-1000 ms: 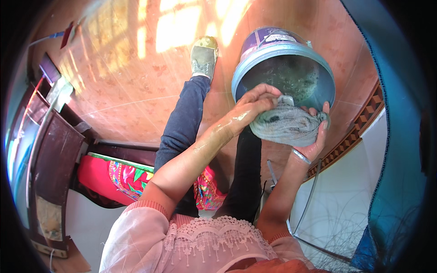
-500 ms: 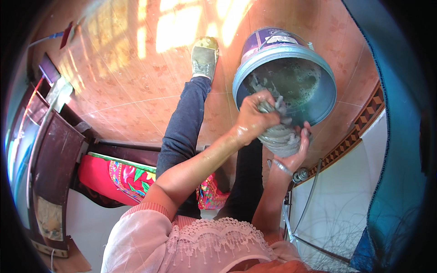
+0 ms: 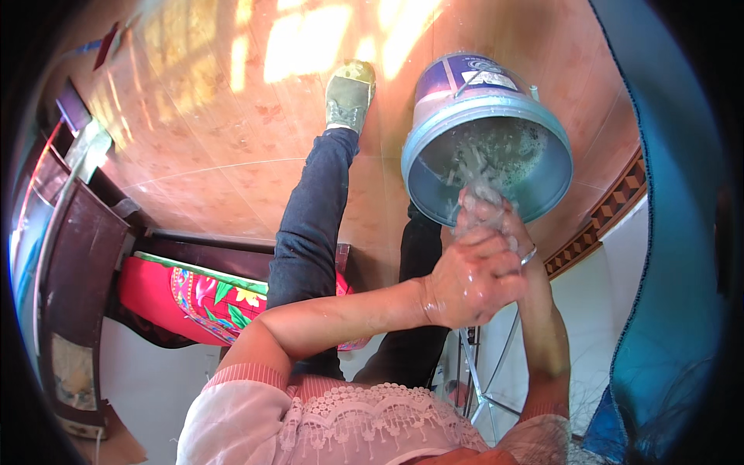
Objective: The person pours water from a plastic bottle into a bucket, then wets and wrings a cloth. They open a window and wipe the window frame and sill with the cloth, repeatedly dipping and wringing the cloth during the process.
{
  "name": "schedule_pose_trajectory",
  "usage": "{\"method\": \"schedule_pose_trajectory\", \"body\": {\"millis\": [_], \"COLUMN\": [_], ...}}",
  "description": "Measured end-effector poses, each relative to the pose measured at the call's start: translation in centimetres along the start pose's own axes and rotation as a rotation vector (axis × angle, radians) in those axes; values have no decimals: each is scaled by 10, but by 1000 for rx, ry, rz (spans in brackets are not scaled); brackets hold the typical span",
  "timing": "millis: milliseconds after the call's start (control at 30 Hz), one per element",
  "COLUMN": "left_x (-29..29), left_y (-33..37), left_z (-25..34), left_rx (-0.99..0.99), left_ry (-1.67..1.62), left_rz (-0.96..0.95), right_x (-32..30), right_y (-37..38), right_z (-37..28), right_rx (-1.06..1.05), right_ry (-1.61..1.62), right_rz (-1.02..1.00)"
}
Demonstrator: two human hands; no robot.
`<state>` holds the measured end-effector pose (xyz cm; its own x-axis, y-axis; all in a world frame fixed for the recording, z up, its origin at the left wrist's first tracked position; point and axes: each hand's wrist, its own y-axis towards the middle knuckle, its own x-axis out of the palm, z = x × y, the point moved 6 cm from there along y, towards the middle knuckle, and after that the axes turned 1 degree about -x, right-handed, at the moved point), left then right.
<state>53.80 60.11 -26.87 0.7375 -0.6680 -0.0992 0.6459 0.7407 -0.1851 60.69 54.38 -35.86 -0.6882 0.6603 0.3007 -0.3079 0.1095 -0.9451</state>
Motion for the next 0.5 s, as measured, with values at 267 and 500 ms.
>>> {"method": "schedule_pose_trajectory", "body": {"millis": [267,500], "left_x": [9,29], "left_y": [-7,-16], "left_z": [40,53], "left_rx": [115,175], "left_ry": [96,168], "left_rz": [36,-69], "right_x": [21,37], "right_y": [-15,-20], "right_z": [3,10], "right_rx": [296,394], "right_ry": [-462,-858], "right_rz": [-168,-339]}}
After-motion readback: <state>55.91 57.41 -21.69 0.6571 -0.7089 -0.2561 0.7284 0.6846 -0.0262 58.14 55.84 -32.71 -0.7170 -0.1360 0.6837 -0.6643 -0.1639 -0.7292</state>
